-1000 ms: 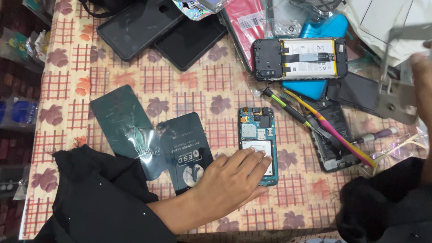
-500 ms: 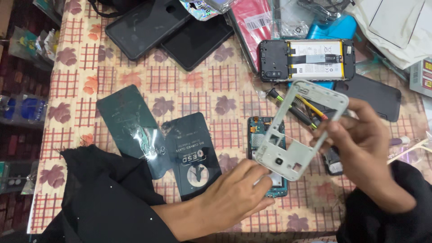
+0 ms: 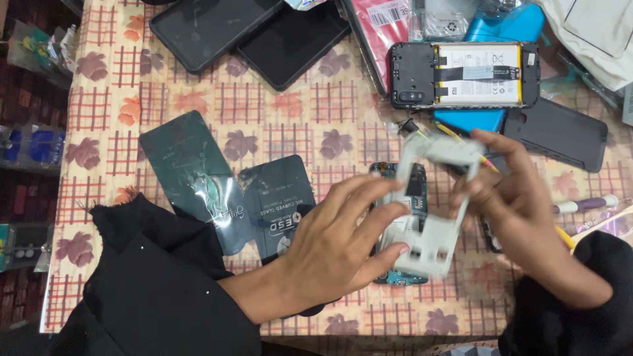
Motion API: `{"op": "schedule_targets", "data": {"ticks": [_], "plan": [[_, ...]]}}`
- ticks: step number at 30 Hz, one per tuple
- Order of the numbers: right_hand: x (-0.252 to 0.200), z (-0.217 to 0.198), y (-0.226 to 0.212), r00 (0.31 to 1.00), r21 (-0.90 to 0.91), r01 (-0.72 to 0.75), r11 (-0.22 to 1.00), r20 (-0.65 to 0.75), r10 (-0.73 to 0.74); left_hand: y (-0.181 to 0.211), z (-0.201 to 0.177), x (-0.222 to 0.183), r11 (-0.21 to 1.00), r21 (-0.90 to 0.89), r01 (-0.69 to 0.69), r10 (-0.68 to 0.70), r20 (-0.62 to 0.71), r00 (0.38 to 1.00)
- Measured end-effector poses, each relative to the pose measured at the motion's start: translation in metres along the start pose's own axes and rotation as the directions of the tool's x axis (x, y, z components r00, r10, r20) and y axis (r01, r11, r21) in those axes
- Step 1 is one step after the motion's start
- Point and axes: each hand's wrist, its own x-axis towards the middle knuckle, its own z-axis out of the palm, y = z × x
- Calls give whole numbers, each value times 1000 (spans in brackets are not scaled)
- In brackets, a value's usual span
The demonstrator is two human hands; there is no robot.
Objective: The person disassembles a white smartphone by removing the back cover and internal components. They use a screwdriver to remove screws, a brush to clean the interior, and tweezers to handle small parts. The person then reassembles the phone by placing the components back and securing the back cover.
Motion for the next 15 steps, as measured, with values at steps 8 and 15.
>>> {"op": "schedule_targets", "data": {"ticks": [8,15], "plan": [[-9,23,-8,997,-530,-32,847,37,61,-10,12,4,990,126,65,-92,217,972],[-3,35,-32,921,-831,371,415,271,-281,-13,16,1,980,187,64,-113,261,959]]}}
